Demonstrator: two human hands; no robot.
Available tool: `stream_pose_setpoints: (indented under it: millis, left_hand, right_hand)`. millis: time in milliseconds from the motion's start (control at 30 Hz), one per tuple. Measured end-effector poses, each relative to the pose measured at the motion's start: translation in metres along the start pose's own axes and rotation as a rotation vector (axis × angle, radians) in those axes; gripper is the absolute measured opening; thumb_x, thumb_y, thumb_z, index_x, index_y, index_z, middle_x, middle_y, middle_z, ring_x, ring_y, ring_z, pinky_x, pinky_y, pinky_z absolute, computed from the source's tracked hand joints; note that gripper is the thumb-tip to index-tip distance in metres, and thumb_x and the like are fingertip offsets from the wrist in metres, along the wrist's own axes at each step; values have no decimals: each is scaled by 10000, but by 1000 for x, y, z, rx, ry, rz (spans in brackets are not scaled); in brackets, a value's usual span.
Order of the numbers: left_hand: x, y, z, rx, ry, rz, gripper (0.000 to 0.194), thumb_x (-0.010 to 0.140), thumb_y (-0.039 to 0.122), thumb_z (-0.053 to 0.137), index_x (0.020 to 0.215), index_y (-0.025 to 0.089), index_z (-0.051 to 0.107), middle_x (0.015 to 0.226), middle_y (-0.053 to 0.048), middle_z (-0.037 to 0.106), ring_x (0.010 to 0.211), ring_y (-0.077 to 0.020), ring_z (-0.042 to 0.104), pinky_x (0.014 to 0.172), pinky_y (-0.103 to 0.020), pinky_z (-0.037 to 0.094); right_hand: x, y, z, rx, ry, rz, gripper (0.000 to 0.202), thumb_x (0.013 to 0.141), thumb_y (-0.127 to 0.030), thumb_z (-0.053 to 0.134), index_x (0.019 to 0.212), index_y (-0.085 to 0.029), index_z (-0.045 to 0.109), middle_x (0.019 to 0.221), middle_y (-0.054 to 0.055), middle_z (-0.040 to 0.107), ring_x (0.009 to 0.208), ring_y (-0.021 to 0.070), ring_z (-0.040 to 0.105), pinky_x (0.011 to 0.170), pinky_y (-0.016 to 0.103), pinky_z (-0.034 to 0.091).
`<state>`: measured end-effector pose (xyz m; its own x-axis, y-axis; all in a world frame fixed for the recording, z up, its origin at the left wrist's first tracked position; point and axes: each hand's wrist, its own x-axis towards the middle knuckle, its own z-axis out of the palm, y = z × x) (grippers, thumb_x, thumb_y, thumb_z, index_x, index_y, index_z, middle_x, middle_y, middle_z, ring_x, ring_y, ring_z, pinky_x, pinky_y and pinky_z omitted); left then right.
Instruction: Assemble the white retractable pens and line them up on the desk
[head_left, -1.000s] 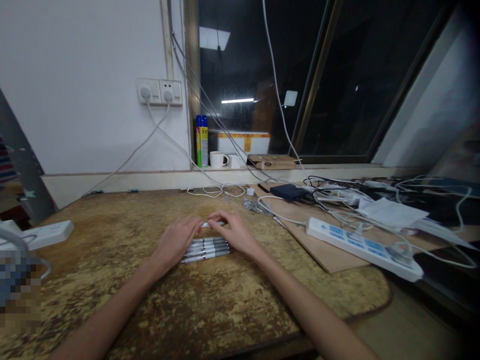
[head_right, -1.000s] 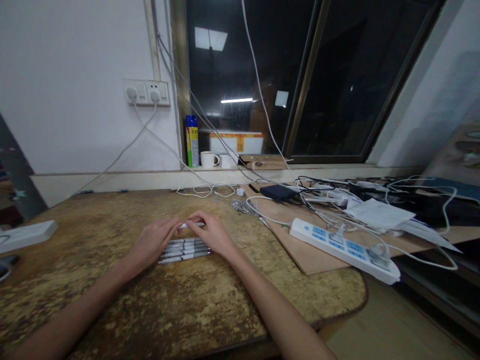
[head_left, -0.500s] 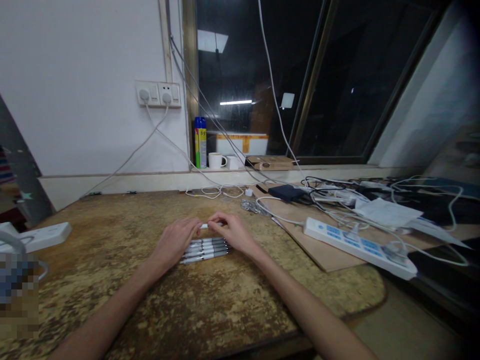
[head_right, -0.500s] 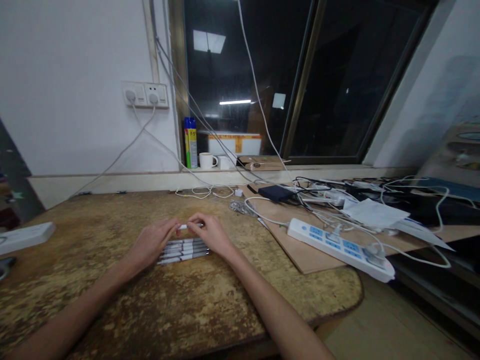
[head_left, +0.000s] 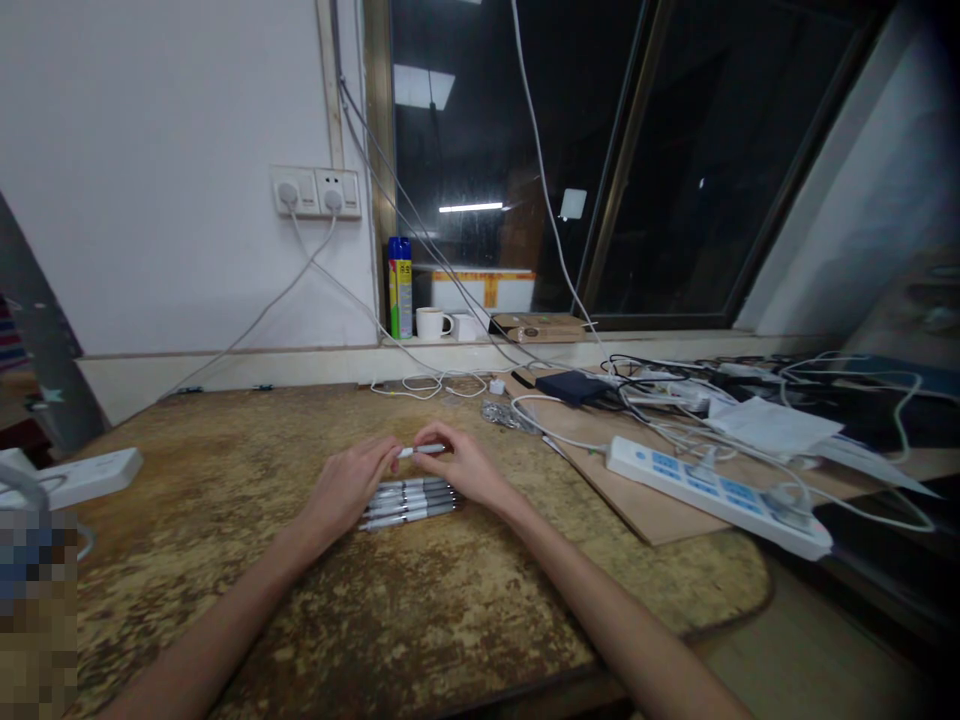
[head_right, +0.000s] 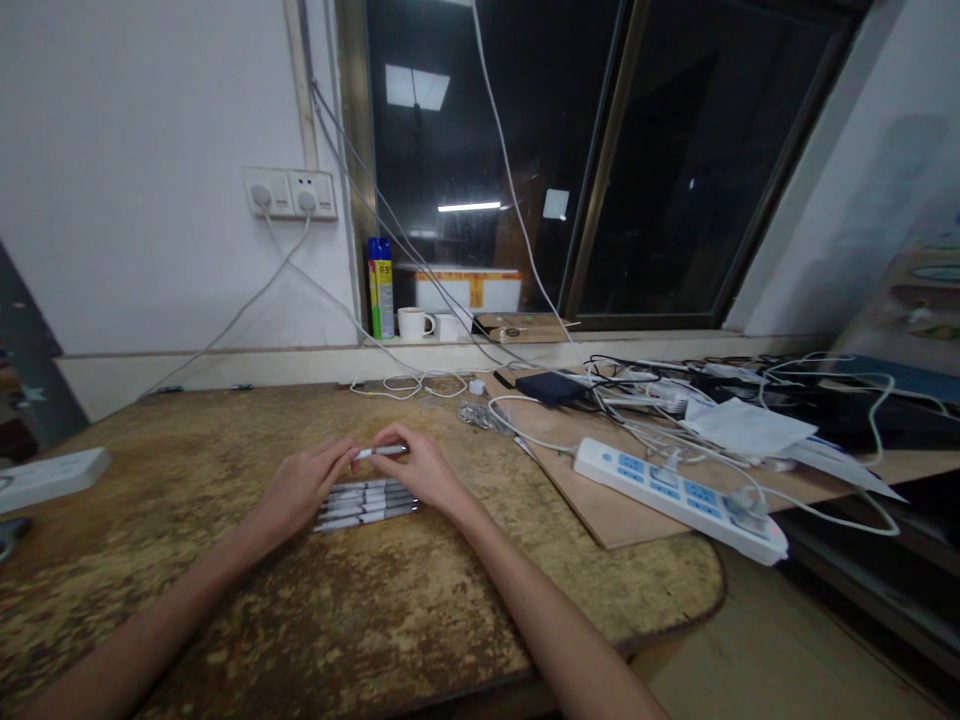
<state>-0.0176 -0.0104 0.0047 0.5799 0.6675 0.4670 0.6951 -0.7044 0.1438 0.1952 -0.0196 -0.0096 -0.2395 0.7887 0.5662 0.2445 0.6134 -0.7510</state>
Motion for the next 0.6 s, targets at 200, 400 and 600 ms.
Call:
stream_pose_setpoints:
  millis: [200,400,600]
  left_hand:
    - [-1,1,0,-15,-12,-26,345,1049,364,315,942,236,617,947,-22,693,887,-196,638,782,-290,421]
    - [-1,2,-1,-20,4,-26,390,1051,390,294,941,233,634,952,-32,701,901,-199,640,796,-290,430]
    - [-1,0,-1,-57,-6,-53,378,1047,382,309,909,243,632,949,-18,709,909,-196,653,797,-284,431]
  right_hand:
    - [0,1,-1,-28,4,12,184,892,-342,645,949,-175,696,951,45,720,908,174,665,865,312,512]
    - [1,2,-1,11,-7,65,246,926,-391,589,933,-172,701,883,37,719,809,160,659,794,296,524]
    - [2,0,-4,19,11,4,212,861,-308,678,1030,-182,703,1031,49,725,956,172,665,879,303,511]
